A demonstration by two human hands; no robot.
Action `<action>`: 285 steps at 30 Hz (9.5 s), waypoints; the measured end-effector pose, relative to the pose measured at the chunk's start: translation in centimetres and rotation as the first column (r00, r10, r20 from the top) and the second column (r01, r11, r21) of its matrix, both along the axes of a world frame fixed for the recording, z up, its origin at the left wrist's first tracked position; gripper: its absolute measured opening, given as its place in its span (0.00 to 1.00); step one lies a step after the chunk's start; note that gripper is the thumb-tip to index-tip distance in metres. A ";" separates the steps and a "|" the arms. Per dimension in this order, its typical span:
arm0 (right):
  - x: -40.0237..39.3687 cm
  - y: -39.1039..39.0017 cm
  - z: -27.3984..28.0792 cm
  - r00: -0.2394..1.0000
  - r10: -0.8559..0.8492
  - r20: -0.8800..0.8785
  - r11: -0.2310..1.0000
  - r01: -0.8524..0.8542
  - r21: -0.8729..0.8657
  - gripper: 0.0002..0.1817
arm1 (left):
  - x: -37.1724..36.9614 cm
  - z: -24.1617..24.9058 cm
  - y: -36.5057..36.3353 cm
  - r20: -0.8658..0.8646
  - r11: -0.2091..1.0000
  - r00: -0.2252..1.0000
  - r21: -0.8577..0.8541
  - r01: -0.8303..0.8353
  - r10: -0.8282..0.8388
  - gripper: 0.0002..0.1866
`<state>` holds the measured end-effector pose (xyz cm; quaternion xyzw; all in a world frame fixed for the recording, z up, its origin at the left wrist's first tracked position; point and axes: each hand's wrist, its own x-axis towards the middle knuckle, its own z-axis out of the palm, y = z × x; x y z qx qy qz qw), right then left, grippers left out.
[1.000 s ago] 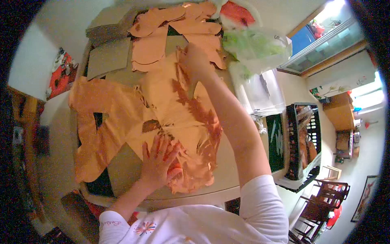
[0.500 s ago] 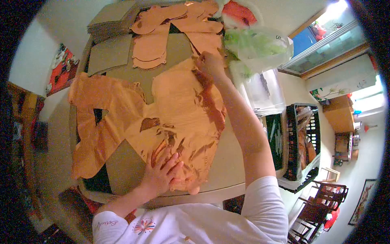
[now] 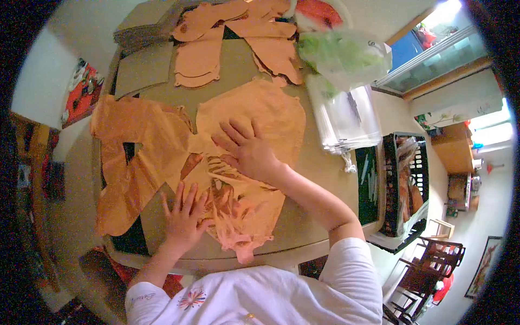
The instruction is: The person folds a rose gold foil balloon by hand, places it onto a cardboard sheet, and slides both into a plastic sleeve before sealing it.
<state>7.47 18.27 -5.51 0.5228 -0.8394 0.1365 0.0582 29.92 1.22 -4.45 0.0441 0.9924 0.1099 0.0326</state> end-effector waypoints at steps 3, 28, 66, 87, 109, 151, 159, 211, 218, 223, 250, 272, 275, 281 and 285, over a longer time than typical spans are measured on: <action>0.2 -0.3 0.0 1.000 -0.014 0.011 1.000 0.014 -0.005 0.27 | -0.1 0.3 -0.1 -0.001 1.000 1.000 0.001 0.006 -0.006 0.41; -16.8 -13.1 -1.3 0.998 -0.054 0.020 0.975 0.057 -0.215 0.18 | -32.7 -0.2 -11.7 -0.255 0.985 0.954 -0.036 -0.170 0.155 0.06; -17.7 -13.3 0.9 0.909 -0.305 0.283 0.904 0.370 -0.214 0.14 | -33.4 -0.9 -13.5 -0.220 0.714 0.853 0.664 -0.224 0.473 0.06; -18.2 -14.7 0.6 0.916 -0.330 0.227 0.886 0.384 -0.260 0.15 | -33.2 -0.5 -12.9 -0.356 0.756 0.820 0.640 -0.135 0.449 0.15; -20.0 -14.6 5.1 0.832 -0.374 0.409 0.917 0.397 0.031 0.15 | -31.8 -1.7 -13.4 -0.520 0.915 0.800 0.393 -0.088 0.300 0.08; 1.9 3.6 41.6 0.999 -0.041 0.035 0.460 0.050 -0.887 0.08 | -14.1 19.1 -2.2 -0.509 0.785 0.859 0.556 0.274 0.061 0.32; 6.5 7.9 41.1 0.982 -0.156 0.102 0.441 0.161 -0.883 0.11 | -6.6 19.5 -0.3 -0.286 0.344 0.956 0.906 0.246 0.069 0.11; -6.2 4.7 3.1 0.920 -0.292 -0.263 0.956 0.293 -0.036 0.28 | 1.0 1.8 5.6 -0.576 0.915 0.803 0.223 0.337 -0.155 0.20; -4.5 4.7 1.0 0.902 -0.381 -0.203 0.918 0.395 0.035 0.31 | 1.5 -1.7 6.9 -0.507 0.932 0.854 0.243 0.268 -0.113 0.18; 1.2 7.2 1.0 0.927 -0.375 -0.007 0.906 0.365 -0.213 0.29 | 1.4 -2.2 6.8 -0.523 0.935 0.847 0.248 0.253 -0.091 0.16; 6.8 11.2 -1.1 0.903 -0.427 0.054 0.839 0.418 -0.347 0.15 | 5.0 -1.2 5.8 -0.359 0.847 0.924 0.525 0.085 0.130 0.29; 12.3 11.5 1.1 0.882 -0.444 0.155 0.805 0.469 -0.363 0.12 | 3.6 -2.1 6.7 -0.450 0.896 0.855 0.442 -0.039 0.259 0.23; 9.0 10.1 -0.1 0.880 -0.476 0.009 0.825 0.450 -0.341 0.16 | 1.4 -0.9 6.9 -0.456 0.911 0.848 0.407 -0.071 0.270 0.24; 8.2 10.0 -2.5 0.858 -0.513 0.023 0.839 0.507 -0.197 0.19 | -0.2 -3.2 7.2 -0.477 0.959 0.846 0.252 -0.126 0.237 0.26; 8.5 9.9 -1.7 0.857 -0.513 0.048 0.836 0.512 -0.196 0.19 | -0.2 -2.7 7.4 -0.498 0.975 0.848 0.202 -0.089 0.181 0.24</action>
